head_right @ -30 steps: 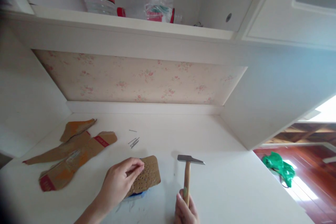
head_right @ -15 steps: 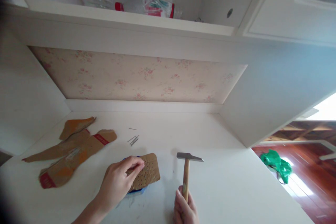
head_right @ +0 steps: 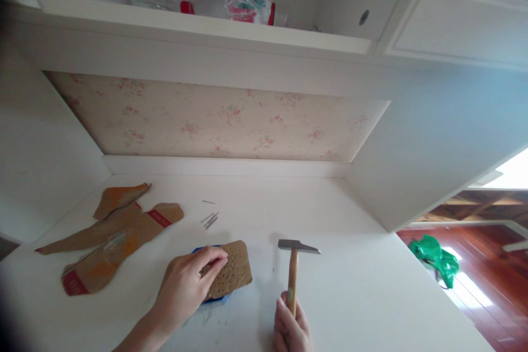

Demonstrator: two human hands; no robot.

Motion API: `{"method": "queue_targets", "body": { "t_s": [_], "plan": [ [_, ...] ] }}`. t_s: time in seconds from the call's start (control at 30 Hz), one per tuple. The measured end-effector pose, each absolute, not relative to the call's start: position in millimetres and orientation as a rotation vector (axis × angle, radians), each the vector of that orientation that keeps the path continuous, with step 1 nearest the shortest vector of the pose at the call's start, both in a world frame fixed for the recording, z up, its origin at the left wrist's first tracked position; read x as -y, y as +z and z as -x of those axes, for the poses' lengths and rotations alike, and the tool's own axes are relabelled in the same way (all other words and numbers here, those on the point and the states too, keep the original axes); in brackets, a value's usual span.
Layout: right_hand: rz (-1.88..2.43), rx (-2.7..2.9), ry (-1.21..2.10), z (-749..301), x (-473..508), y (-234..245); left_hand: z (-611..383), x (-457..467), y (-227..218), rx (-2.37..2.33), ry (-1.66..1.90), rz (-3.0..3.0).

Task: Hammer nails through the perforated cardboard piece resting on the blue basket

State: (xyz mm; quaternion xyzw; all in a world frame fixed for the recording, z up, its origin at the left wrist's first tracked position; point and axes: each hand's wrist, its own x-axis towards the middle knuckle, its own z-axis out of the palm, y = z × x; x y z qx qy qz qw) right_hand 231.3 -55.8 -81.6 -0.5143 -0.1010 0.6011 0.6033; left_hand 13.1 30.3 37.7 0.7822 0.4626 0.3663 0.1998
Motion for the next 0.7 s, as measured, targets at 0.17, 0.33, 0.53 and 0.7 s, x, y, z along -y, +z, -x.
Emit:
{"method": "queue_targets", "body": {
  "t_s": [0.17, 0.33, 0.53, 0.7],
  "plan": [
    [1.227, 0.212, 1.397, -230.4, 56.2, -76.5, -13.4, -31.2, 28.3, -1.302, 1.028, -2.112],
    [1.194, 0.211, 1.386, -228.3, 55.8, -72.9, -12.3, -32.9, 15.5, -1.273, 1.027, -2.030],
    [1.223, 0.221, 1.399, -228.1, 55.5, -67.7, -11.8, -31.7, 24.2, -1.249, 1.039, -2.113],
    [1.187, 0.224, 1.410, -226.6, 55.2, -62.7, -11.6, -29.9, 29.0, -1.268, 1.002, -2.148]
  ]
}}
